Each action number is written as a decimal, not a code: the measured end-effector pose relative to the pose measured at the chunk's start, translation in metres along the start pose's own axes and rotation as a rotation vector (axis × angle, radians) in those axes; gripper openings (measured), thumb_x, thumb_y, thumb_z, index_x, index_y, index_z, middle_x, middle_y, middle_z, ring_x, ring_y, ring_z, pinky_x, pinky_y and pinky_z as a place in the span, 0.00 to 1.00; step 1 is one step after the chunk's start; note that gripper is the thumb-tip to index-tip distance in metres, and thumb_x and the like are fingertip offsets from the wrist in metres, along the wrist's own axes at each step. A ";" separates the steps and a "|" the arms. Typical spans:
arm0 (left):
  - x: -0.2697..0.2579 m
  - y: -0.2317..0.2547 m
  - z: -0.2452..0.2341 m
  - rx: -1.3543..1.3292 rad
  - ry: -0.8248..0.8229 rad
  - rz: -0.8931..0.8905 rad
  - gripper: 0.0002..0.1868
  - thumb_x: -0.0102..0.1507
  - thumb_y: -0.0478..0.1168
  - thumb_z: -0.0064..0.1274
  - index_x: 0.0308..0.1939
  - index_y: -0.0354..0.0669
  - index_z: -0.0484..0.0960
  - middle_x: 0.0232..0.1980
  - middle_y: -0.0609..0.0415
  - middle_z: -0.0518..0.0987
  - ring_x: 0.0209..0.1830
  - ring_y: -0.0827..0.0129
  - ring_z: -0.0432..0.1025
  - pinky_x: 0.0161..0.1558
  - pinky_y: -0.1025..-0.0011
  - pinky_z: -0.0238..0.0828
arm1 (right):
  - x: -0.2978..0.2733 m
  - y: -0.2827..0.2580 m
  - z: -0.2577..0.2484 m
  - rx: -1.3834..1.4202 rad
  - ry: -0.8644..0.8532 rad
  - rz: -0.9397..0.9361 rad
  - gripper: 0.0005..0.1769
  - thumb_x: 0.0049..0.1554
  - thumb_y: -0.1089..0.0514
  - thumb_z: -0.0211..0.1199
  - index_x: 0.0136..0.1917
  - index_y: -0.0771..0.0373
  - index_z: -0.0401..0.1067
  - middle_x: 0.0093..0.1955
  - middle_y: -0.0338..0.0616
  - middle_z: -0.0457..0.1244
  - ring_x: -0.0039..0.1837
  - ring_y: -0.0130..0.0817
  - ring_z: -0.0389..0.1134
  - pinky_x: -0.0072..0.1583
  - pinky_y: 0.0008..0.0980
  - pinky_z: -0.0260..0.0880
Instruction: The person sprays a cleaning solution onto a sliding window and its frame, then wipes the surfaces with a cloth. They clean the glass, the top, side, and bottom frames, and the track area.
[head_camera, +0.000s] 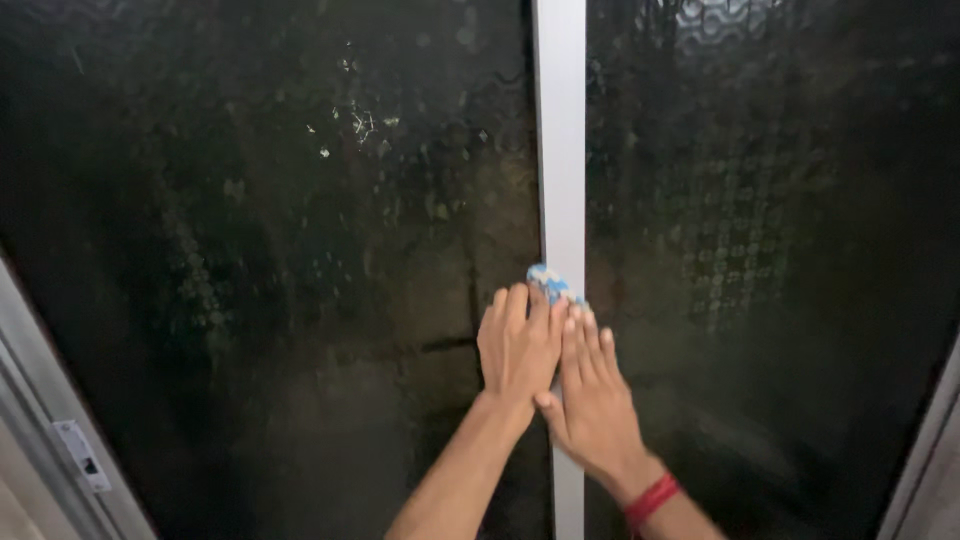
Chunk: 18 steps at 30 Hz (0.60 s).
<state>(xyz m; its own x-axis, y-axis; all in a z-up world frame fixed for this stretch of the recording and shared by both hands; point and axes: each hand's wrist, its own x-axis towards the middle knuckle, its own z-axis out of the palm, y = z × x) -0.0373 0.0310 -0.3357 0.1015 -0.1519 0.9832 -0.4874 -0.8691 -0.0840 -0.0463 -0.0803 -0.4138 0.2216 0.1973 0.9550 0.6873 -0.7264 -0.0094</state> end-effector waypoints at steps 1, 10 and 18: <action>0.010 0.000 -0.001 0.008 -0.002 0.003 0.13 0.66 0.44 0.56 0.43 0.35 0.84 0.39 0.48 0.76 0.41 0.53 0.72 0.39 0.57 0.71 | 0.013 0.005 -0.006 -0.035 -0.003 -0.037 0.49 0.66 0.34 0.38 0.78 0.82 0.45 0.82 0.71 0.44 0.84 0.61 0.42 0.80 0.55 0.41; 0.144 -0.001 -0.002 0.027 0.123 -0.021 0.15 0.69 0.47 0.53 0.39 0.37 0.83 0.40 0.50 0.77 0.43 0.54 0.73 0.42 0.58 0.73 | 0.137 0.017 -0.049 -0.025 0.061 -0.051 0.46 0.69 0.36 0.36 0.81 0.81 0.44 0.83 0.70 0.44 0.85 0.58 0.42 0.81 0.52 0.40; 0.043 -0.003 0.014 0.009 0.135 0.008 0.13 0.68 0.42 0.57 0.47 0.34 0.83 0.39 0.49 0.74 0.39 0.55 0.71 0.39 0.60 0.71 | 0.040 0.015 0.000 0.015 0.057 -0.021 0.47 0.69 0.36 0.35 0.78 0.85 0.46 0.82 0.76 0.44 0.84 0.64 0.44 0.81 0.55 0.42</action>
<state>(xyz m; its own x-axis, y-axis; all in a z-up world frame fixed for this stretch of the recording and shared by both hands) -0.0192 0.0209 -0.2951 -0.0197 -0.0945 0.9953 -0.4800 -0.8724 -0.0923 -0.0273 -0.0834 -0.3762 0.1674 0.1741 0.9704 0.7018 -0.7123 0.0067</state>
